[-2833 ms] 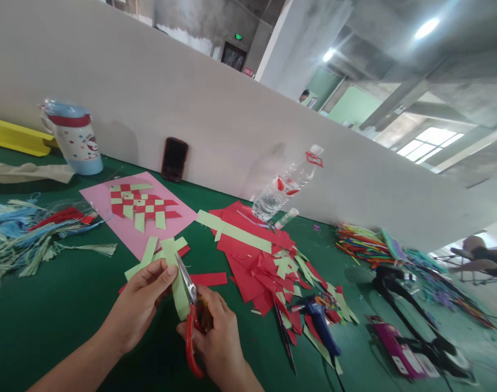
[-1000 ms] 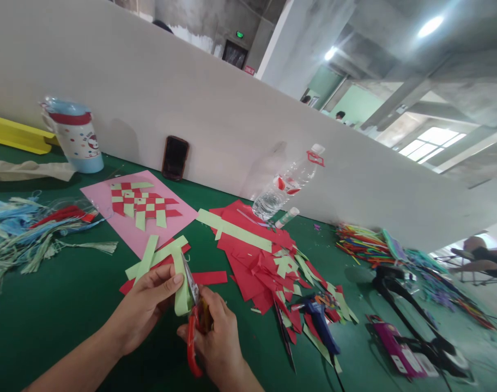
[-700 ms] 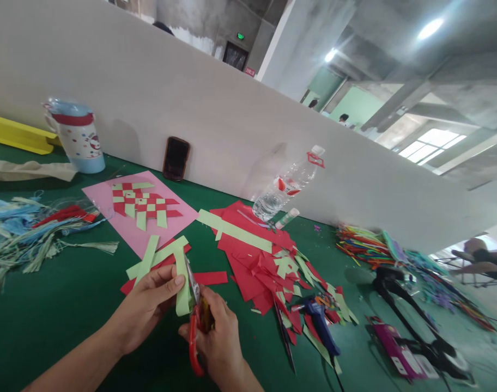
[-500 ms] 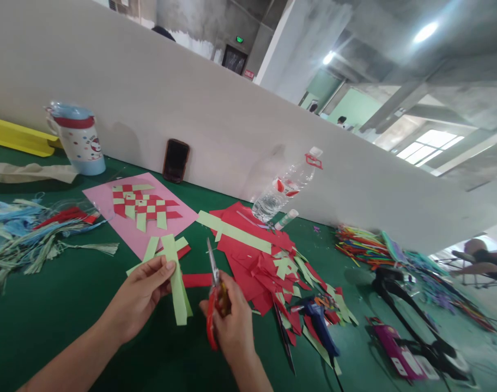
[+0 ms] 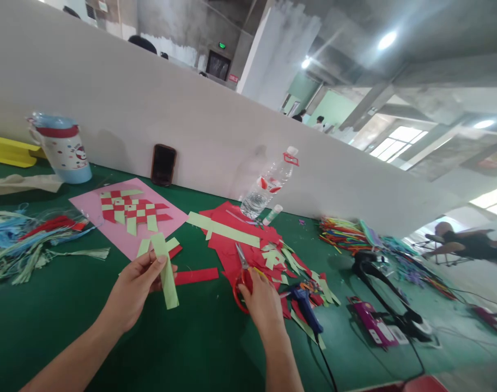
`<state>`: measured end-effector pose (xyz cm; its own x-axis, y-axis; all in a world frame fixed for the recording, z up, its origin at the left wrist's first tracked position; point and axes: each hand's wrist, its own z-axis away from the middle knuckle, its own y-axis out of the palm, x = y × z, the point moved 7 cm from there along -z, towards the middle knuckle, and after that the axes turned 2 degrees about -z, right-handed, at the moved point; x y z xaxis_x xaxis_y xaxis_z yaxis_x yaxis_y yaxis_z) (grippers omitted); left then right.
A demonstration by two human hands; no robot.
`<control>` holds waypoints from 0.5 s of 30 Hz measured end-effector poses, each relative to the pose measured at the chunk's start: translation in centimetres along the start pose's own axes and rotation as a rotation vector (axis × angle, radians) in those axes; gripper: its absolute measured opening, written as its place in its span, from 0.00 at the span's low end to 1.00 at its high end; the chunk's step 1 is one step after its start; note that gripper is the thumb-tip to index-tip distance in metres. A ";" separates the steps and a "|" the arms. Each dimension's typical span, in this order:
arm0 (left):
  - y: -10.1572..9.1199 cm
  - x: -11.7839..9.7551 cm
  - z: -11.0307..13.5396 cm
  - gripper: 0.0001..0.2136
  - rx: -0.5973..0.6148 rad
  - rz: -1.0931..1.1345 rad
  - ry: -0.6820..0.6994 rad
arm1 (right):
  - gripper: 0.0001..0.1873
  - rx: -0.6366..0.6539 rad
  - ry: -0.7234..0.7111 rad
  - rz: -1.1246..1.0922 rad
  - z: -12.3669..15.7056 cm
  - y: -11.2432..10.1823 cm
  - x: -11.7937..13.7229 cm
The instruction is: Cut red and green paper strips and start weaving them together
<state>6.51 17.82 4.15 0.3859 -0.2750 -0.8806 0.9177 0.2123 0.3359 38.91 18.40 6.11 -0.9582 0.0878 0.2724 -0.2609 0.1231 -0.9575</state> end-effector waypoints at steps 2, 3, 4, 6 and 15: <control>0.1 0.1 0.0 0.23 0.010 -0.007 0.010 | 0.18 0.009 -0.022 -0.013 0.1 -0.9 0.9; 0.1 0.1 0.0 0.23 0.016 -0.009 0.014 | 0.15 0.010 -0.040 -0.025 0.3 -1.4 1.8; 0.2 0.1 0.0 0.24 0.021 -0.010 0.018 | 0.12 0.010 -0.066 -0.038 0.6 -1.7 3.0; 0.5 0.1 0.1 0.24 0.030 -0.007 0.026 | 0.10 0.031 -0.132 -0.111 1.6 -1.8 6.0; 0.9 -0.4 0.2 0.24 -0.019 0.034 0.058 | 0.15 0.454 -0.077 -1.058 5.0 5.6 14.4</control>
<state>7.19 17.98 4.88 0.4101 -0.2131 -0.8868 0.9020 0.2386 0.3598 23.04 15.46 4.22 -0.2354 0.0906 0.9677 -0.9412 -0.2695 -0.2037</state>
